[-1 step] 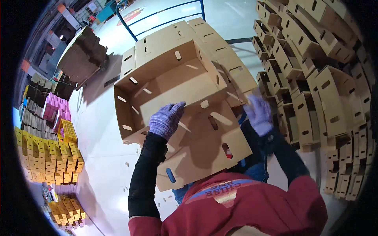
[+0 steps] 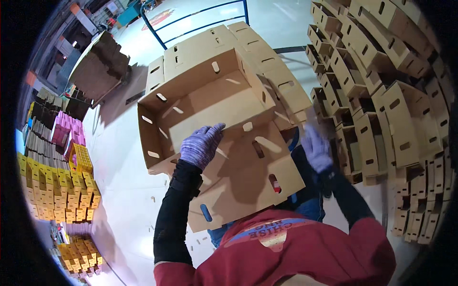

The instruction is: The recorder folds flat cardboard sheets into boxes and stacks the completed boxes on a cart and a pile.

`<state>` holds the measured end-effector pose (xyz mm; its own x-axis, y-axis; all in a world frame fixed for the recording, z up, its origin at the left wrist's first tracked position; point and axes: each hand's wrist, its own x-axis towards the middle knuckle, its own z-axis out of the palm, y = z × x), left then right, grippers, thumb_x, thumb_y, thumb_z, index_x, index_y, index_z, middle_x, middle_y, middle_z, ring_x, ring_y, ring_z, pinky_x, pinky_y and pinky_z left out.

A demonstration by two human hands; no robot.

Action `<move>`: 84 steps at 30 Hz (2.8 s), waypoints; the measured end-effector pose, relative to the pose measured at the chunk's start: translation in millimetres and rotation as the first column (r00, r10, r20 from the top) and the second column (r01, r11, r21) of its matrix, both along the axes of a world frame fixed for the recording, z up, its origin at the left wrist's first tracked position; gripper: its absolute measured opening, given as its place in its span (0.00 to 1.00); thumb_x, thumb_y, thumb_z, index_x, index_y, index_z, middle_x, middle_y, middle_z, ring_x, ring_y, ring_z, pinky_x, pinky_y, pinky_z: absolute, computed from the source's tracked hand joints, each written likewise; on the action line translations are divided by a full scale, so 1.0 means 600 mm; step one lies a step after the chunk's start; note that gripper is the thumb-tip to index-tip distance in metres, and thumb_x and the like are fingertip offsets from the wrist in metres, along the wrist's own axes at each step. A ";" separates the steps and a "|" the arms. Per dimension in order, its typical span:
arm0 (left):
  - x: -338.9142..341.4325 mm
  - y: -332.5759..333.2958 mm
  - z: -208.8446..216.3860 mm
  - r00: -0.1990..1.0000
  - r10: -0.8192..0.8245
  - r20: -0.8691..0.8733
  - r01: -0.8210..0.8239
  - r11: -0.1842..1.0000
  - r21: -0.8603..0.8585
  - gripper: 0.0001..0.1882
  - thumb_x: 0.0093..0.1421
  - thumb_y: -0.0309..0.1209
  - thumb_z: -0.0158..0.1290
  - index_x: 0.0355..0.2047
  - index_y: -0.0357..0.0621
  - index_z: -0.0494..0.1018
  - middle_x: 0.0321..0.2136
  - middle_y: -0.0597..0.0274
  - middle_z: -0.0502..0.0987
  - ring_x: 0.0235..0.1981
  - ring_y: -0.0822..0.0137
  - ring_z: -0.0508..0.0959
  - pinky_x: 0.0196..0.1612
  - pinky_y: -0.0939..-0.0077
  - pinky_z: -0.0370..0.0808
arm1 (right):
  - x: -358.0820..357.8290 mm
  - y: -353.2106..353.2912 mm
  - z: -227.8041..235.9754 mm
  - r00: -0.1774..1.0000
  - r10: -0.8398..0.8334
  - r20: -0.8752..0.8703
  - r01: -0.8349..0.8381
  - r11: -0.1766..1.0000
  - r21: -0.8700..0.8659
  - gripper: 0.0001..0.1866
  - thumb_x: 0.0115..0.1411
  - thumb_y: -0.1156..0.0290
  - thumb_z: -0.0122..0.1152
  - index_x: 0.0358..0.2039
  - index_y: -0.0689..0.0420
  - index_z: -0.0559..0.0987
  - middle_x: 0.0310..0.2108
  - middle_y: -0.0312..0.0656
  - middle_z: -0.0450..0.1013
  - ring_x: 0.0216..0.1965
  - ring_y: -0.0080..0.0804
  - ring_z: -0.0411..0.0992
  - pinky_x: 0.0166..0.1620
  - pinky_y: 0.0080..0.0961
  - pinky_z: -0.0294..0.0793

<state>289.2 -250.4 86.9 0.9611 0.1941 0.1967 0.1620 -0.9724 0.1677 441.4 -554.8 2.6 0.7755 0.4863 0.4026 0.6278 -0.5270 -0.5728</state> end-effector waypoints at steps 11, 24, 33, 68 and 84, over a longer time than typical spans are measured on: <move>0.042 0.049 -0.009 0.958 -0.265 -0.108 0.237 0.945 -0.225 0.16 0.56 0.28 0.46 0.46 0.49 0.67 0.35 0.53 0.73 0.37 0.52 0.73 0.41 0.61 0.70 | -0.009 -0.054 0.137 0.343 0.684 -0.644 -0.086 0.706 0.703 0.51 0.46 0.70 0.68 0.63 0.50 0.44 0.41 0.45 0.72 0.39 0.27 0.70 0.45 0.24 0.68; 0.062 0.103 -0.006 0.860 -0.405 -0.309 0.140 0.770 -0.622 0.21 0.60 0.29 0.44 0.55 0.49 0.62 0.43 0.53 0.70 0.46 0.59 0.69 0.50 0.74 0.65 | 0.168 0.190 0.113 0.775 0.535 0.337 -0.561 0.827 -0.023 0.34 0.46 0.44 0.59 0.48 0.53 0.67 0.43 0.37 0.68 0.47 0.37 0.65 0.58 0.37 0.53; -0.172 0.225 0.045 0.873 0.423 0.243 -0.048 0.571 -0.820 0.27 0.63 0.39 0.39 0.59 0.40 0.53 0.54 0.55 0.63 0.54 0.61 0.64 0.56 0.68 0.59 | 0.156 0.244 0.123 0.954 0.205 0.217 -0.233 0.966 0.112 0.29 0.45 0.42 0.61 0.26 0.60 0.70 0.23 0.48 0.66 0.31 0.49 0.66 0.34 0.40 0.64; -0.135 0.061 0.034 0.952 0.307 0.013 -0.306 0.941 0.143 0.48 0.35 0.54 0.63 0.56 0.51 0.58 0.54 0.46 0.61 0.57 0.49 0.60 0.59 0.55 0.52 | 0.037 0.219 0.140 0.998 -0.069 -0.011 0.068 0.996 -0.057 0.37 0.51 0.51 0.60 0.59 0.50 0.58 0.43 0.51 0.70 0.42 0.41 0.71 0.46 0.39 0.67; -0.127 0.076 0.030 0.863 0.026 -0.504 -0.160 0.961 -0.224 0.37 0.46 0.47 0.58 0.53 0.43 0.62 0.48 0.45 0.67 0.50 0.49 0.67 0.50 0.62 0.67 | 0.091 0.318 0.130 0.555 0.798 -0.235 -0.729 0.331 -0.599 0.15 0.59 0.61 0.41 0.34 0.56 0.74 0.35 0.50 0.72 0.39 0.47 0.70 0.44 0.38 0.68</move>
<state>213.1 -205.1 105.2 0.8925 0.2659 -0.3642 0.3762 -0.8844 0.2762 496.3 -363.9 80.5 -0.0850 0.9826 -0.1650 0.9619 0.0378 -0.2707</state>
